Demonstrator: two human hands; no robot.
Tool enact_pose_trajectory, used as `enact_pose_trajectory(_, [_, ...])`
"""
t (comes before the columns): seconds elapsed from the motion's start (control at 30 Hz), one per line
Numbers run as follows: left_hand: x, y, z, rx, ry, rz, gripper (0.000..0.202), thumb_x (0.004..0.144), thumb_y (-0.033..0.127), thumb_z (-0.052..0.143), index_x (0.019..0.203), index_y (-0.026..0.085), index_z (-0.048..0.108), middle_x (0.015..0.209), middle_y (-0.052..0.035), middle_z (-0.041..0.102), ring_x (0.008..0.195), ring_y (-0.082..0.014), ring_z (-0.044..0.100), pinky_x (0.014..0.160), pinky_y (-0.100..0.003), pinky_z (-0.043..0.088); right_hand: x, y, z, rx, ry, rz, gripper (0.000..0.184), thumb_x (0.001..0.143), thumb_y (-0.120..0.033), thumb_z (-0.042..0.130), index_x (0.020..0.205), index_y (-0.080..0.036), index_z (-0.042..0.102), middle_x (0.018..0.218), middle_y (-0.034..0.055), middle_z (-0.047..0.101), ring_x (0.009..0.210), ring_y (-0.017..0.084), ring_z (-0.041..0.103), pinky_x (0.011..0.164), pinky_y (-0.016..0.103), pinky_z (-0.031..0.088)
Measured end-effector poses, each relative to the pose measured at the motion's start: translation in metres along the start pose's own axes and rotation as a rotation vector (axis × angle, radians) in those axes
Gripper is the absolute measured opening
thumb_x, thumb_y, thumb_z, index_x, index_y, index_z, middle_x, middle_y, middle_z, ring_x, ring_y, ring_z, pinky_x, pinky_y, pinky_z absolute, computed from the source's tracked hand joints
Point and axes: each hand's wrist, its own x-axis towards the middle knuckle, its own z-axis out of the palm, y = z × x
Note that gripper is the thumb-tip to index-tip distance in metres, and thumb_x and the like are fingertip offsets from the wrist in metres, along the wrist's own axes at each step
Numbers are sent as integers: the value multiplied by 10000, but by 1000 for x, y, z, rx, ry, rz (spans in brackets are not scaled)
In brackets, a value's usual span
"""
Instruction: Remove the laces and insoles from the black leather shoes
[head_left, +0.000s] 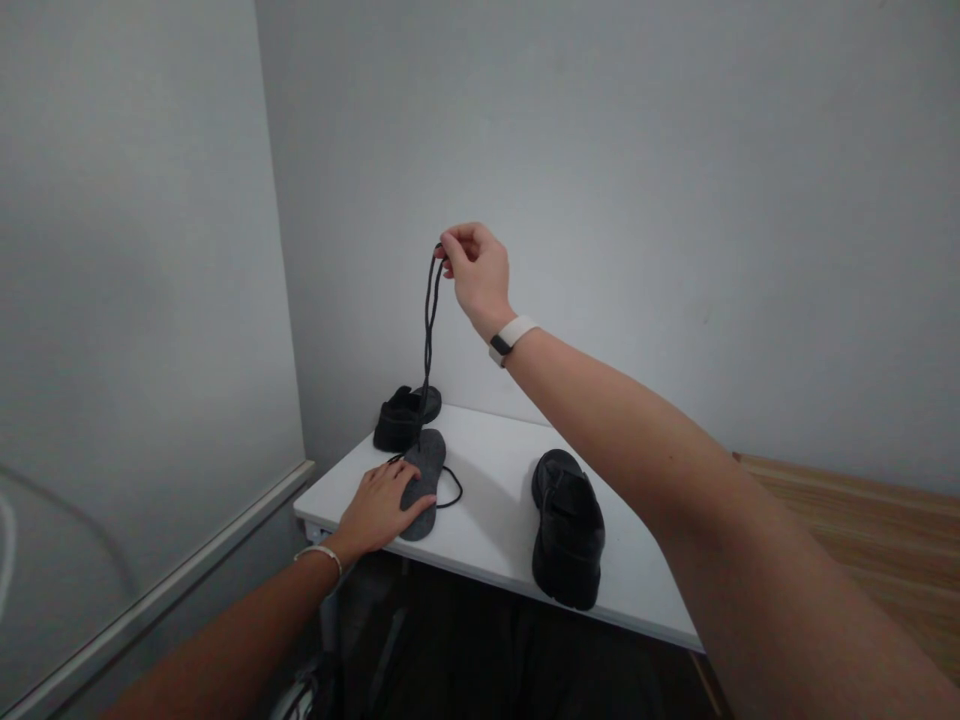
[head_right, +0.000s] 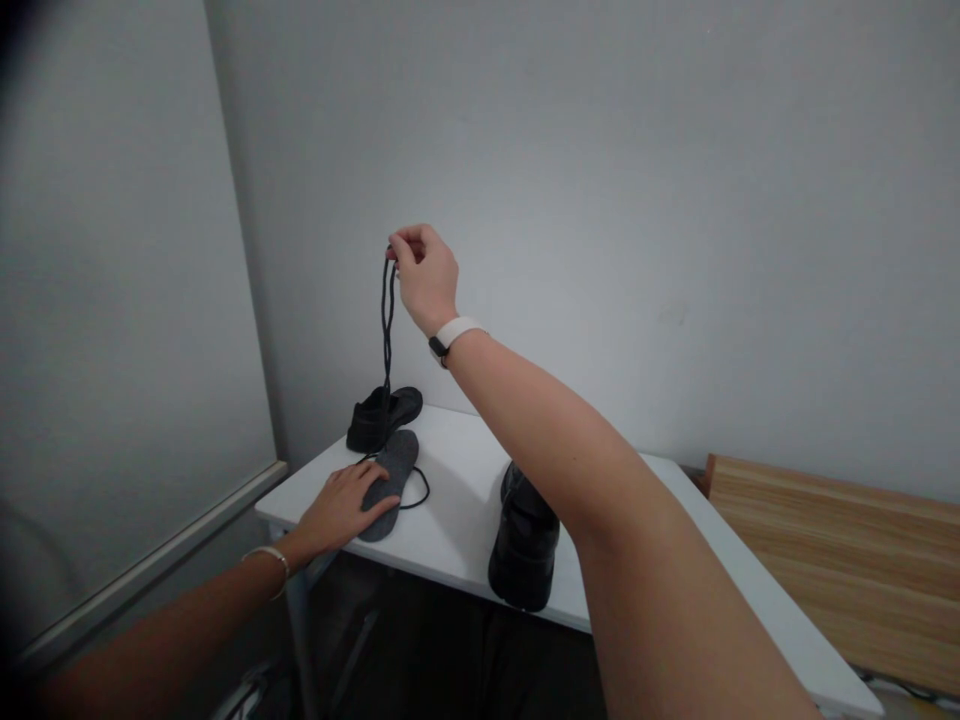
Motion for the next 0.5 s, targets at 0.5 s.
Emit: enact_pose_trajectory(0.5, [1,1,-1,13,-8,2,345,913,498,516,1092,217,602,1161,-91,608,1136,-281,550,970,-403,403,-112,29,-4,-583,-1003,385,110,827,-50,573,783,-99,661,699,54,725,547,87,629,541,178,498])
